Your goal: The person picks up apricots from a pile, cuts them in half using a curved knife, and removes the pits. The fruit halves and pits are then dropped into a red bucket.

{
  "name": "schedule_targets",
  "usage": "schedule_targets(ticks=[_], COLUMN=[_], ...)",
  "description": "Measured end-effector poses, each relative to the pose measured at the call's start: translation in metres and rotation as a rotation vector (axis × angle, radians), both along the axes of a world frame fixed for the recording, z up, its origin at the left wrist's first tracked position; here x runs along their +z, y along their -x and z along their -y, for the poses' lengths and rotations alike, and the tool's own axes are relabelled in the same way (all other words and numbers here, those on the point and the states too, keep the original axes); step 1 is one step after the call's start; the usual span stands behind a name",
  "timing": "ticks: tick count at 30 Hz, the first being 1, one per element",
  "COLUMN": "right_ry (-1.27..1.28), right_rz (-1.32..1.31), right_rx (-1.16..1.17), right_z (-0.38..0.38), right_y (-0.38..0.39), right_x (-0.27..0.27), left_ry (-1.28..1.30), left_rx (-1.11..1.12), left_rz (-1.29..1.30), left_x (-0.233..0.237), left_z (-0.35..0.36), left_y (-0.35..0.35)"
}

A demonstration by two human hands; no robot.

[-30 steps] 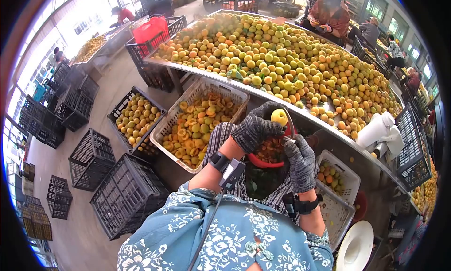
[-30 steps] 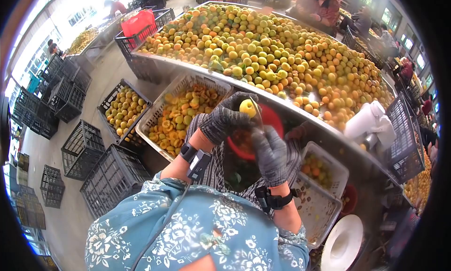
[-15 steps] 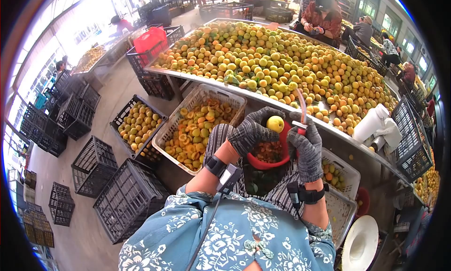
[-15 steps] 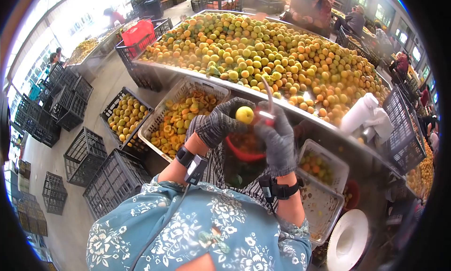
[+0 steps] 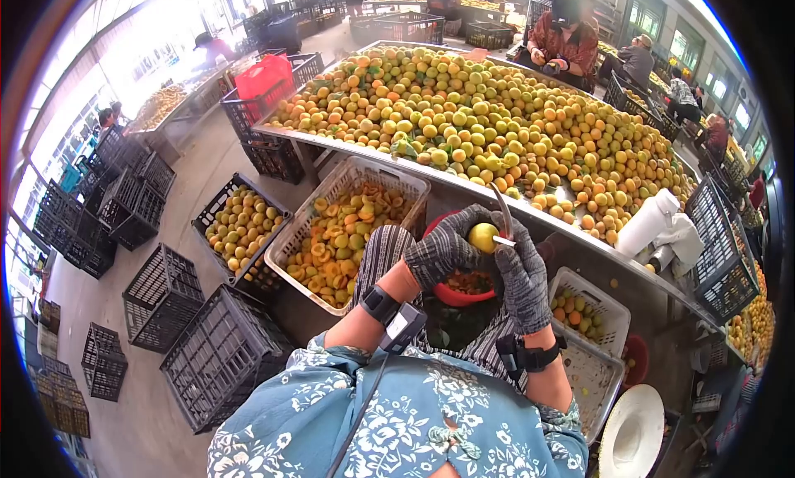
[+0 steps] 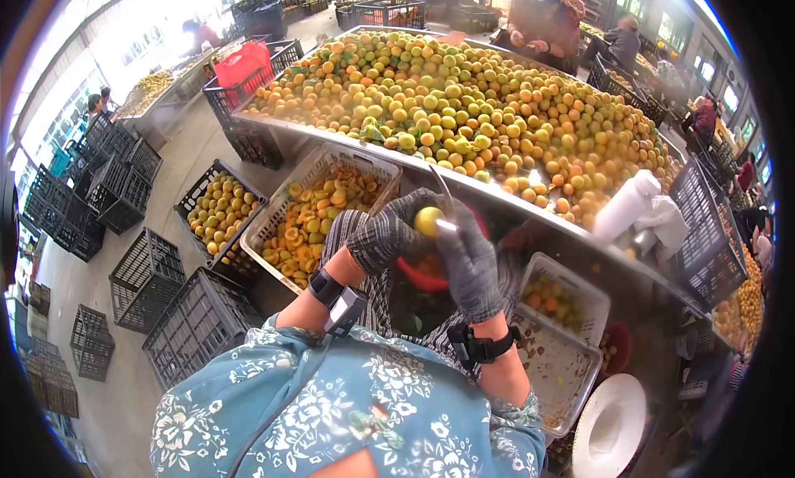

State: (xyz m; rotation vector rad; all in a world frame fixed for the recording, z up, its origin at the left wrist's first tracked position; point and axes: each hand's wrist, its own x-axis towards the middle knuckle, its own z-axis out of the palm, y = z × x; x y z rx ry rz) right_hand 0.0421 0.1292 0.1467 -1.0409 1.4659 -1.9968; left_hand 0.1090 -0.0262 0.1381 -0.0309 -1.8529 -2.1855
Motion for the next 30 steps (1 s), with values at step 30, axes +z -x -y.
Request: schedule_targets(ticks=[30], right_ry=[0.042], right_rz=[0.419], right_rx=[-0.021], right_z=[-0.002], right_y=[0.006], right_x=[-0.037], left_ry=[0.611], left_rx=[0.373], left_rz=[0.140], left_x=[-0.037], left_z=[-0.036], left_y=[0.027])
